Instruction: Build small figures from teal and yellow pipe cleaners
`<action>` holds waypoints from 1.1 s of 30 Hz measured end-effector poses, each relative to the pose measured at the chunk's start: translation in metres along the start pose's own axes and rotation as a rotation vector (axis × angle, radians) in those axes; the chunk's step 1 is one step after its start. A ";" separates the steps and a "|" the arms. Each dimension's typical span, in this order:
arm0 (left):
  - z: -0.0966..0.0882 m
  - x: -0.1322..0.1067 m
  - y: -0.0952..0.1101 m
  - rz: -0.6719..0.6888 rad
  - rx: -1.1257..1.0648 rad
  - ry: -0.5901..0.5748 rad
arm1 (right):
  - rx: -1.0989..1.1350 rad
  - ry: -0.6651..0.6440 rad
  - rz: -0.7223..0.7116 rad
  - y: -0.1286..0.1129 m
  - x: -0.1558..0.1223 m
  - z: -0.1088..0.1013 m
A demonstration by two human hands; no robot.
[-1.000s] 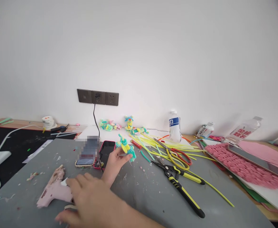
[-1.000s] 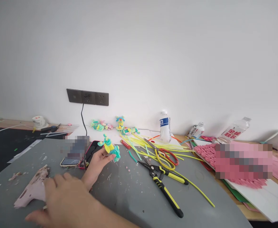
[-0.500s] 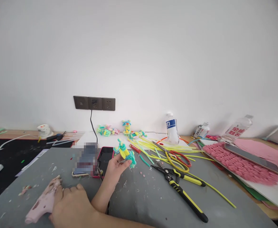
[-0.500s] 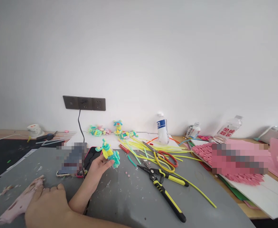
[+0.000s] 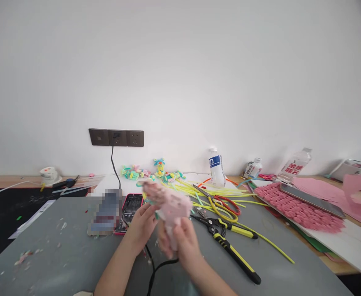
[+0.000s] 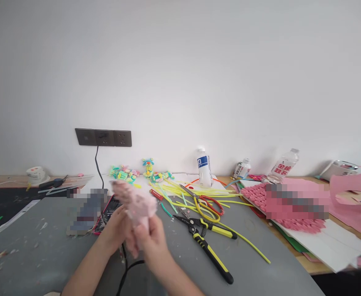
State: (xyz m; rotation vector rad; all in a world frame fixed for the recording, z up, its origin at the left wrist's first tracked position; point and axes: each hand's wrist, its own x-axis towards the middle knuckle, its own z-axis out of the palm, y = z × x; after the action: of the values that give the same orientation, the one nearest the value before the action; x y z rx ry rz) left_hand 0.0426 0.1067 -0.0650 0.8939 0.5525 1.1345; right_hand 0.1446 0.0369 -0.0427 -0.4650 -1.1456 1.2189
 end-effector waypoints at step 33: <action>-0.001 -0.005 0.005 -0.216 -0.115 -0.053 | 0.009 0.161 0.097 0.009 -0.029 -0.077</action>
State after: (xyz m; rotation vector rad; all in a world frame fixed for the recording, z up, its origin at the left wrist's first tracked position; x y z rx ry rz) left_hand 0.0375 0.1034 -0.0617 0.7439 0.5213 0.9344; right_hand 0.2098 0.0352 -0.0941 -0.6072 -0.9892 1.2465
